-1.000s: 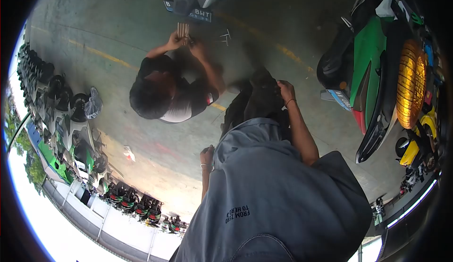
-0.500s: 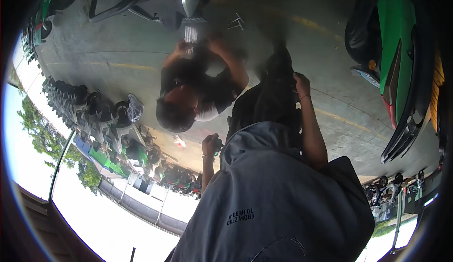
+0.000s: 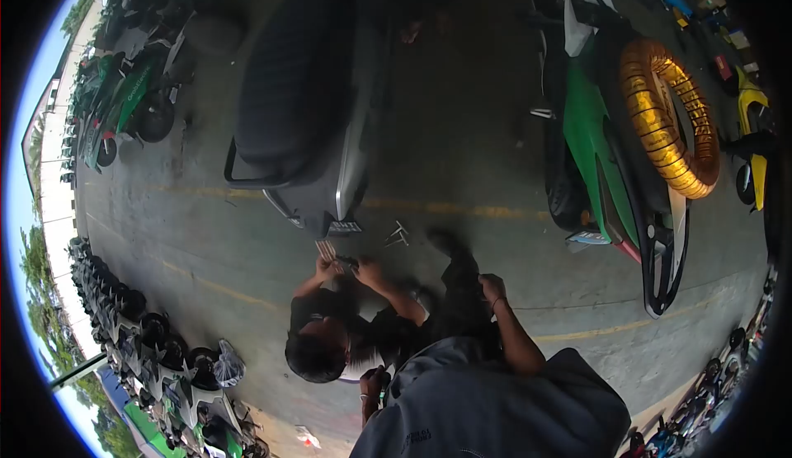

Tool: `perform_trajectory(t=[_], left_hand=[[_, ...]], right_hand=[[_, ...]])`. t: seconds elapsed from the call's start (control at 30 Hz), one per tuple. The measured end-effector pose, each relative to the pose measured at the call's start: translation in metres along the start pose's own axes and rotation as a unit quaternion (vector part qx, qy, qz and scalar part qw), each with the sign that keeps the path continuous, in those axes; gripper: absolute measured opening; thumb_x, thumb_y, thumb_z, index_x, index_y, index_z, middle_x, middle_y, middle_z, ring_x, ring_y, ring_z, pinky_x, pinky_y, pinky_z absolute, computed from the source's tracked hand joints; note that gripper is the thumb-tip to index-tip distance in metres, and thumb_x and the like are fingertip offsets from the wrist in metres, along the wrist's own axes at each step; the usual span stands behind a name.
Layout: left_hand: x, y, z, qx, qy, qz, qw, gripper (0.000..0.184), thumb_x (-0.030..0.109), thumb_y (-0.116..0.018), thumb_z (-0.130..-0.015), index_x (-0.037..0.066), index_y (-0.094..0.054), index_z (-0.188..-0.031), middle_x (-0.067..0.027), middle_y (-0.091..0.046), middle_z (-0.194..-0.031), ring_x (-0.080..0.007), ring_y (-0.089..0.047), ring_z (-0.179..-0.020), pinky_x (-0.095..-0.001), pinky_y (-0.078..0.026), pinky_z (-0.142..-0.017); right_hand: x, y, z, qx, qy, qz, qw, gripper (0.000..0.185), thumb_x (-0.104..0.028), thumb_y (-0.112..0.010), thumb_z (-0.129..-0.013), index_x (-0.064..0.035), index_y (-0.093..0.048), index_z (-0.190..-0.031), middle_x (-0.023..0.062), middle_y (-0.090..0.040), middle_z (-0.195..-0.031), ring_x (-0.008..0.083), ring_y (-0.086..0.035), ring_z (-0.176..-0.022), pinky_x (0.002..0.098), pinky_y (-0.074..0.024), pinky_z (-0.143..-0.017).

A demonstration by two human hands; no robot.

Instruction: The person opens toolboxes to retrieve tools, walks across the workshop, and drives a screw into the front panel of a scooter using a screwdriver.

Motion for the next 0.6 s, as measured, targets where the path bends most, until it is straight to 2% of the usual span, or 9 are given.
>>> perform_trajectory(t=[0.03, 0.07, 0.17, 0.2, 0.3, 0.37, 0.43, 0.53, 0.6], left_hand=[[0.004, -0.005, -0.001, -0.005, 0.004, 0.047, 0.999, 0.029, 0.023, -0.064, -0.08, -0.005, -0.067, -0.084, -0.0123, -0.066, -0.076, -0.0141, -0.059, -0.065, -0.0287, -0.044, -0.058], [0.006, -0.009, -0.01, -0.035, -0.034, 0.016, 0.999, 0.03, 0.026, -0.061, -0.081, -0.003, -0.067, -0.087, -0.013, -0.067, -0.078, -0.0163, -0.06, -0.07, -0.03, -0.045, -0.062], [-0.022, -0.001, -0.008, -0.061, -0.087, -0.049, 0.993, 0.032, 0.03, -0.057, -0.082, 0.0, -0.067, -0.09, -0.015, -0.067, -0.082, -0.021, -0.062, -0.075, -0.0321, -0.045, -0.068], [-0.019, -0.004, -0.018, -0.06, -0.107, -0.082, 0.989, 0.033, 0.031, -0.056, -0.082, 0.001, -0.067, -0.09, -0.0165, -0.066, -0.082, -0.0235, -0.062, -0.076, -0.033, -0.045, -0.069], [-0.035, 0.004, -0.011, -0.063, -0.094, -0.03, 0.993, 0.033, 0.034, -0.056, -0.082, 0.004, -0.067, -0.091, -0.0177, -0.066, -0.085, -0.0267, -0.062, -0.078, -0.0354, -0.044, -0.071], [-0.084, -0.001, -0.058, -0.057, -0.191, -0.233, 0.952, 0.042, 0.043, -0.05, -0.085, 0.005, -0.067, -0.092, -0.0164, -0.067, -0.083, -0.0292, -0.063, -0.074, -0.039, -0.046, -0.068], [-0.125, -0.001, -0.072, -0.067, -0.184, -0.277, 0.941, 0.042, 0.043, -0.05, -0.085, 0.005, -0.067, -0.091, -0.0166, -0.066, -0.083, -0.0293, -0.063, -0.075, -0.0392, -0.046, -0.068], [-0.178, 0.004, -0.082, -0.089, -0.162, -0.269, 0.945, 0.042, 0.043, -0.05, -0.085, 0.005, -0.067, -0.091, -0.0168, -0.066, -0.084, -0.0294, -0.064, -0.076, -0.0395, -0.046, -0.068], [-0.181, 0.001, -0.085, -0.096, -0.168, -0.264, 0.945, 0.042, 0.043, -0.05, -0.085, 0.005, -0.067, -0.091, -0.017, -0.066, -0.084, -0.0295, -0.064, -0.076, -0.0397, -0.046, -0.069]], right_hand=[[-0.013, 0.002, 0.002, 0.056, 0.098, 0.101, 0.988, 0.029, -0.025, -0.058, -0.081, -0.0017, -0.064, -0.098, 0.0105, -0.064, -0.092, 0.0208, -0.062, -0.074, 0.0367, -0.0522, -0.059], [0.0, -0.003, 0.0, 0.033, -0.008, -0.009, 0.999, 0.025, -0.023, -0.058, -0.081, -0.0023, -0.066, -0.094, 0.0094, -0.065, -0.089, 0.0201, -0.062, -0.074, 0.0357, -0.0523, -0.057], [-0.078, 0.022, 0.079, 0.002, 0.013, 0.008, 1.0, 0.024, -0.024, -0.059, -0.082, -0.0004, -0.065, -0.083, 0.0105, -0.065, -0.073, 0.0213, -0.063, -0.061, 0.0342, -0.051, -0.057], [-0.066, 0.016, 0.076, 0.008, -0.021, -0.089, 0.996, 0.021, -0.02, -0.058, -0.083, -0.0008, -0.063, -0.076, 0.0062, -0.06, -0.061, 0.0155, -0.057, -0.049, 0.0305, -0.0478, -0.045], [-0.042, 0.009, 0.084, 0.011, 0.022, -0.128, 0.991, 0.019, -0.019, -0.057, -0.082, -0.0016, -0.065, -0.08, 0.0075, -0.063, -0.068, 0.0176, -0.06, -0.053, 0.0311, -0.0498, -0.046], [-0.03, 0.01, 0.105, 0.02, 0.048, -0.096, 0.994, 0.019, -0.017, -0.058, -0.083, -0.0013, -0.061, -0.093, 0.0086, -0.063, -0.073, 0.0187, -0.061, -0.057, 0.0323, -0.0507, -0.049], [0.008, 0.004, 0.105, 0.015, 0.071, -0.08, 0.994, 0.018, -0.016, -0.058, -0.083, -0.0011, -0.061, -0.092, 0.0095, -0.064, -0.073, 0.0198, -0.062, -0.056, 0.0329, -0.0507, -0.049], [0.106, -0.001, 0.084, 0.02, 0.089, 0.06, 0.994, 0.02, -0.017, -0.059, -0.082, -0.0003, -0.062, -0.094, 0.0107, -0.063, -0.073, 0.0212, -0.062, -0.06, 0.0342, -0.0515, -0.052], [0.104, 0.008, 0.161, 0.033, 0.066, 0.234, 0.97, 0.033, -0.032, -0.054, -0.08, -0.0044, -0.066, -0.093, 0.015, -0.066, -0.09, 0.0294, -0.063, -0.082, 0.0371, -0.0489, -0.075]])
Point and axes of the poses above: each hand's wrist, its own z-axis away from the middle knuckle, its own y-axis out of the back of the hand, x = y × z, the point moved 4 cm from there along -z, towards the middle knuckle
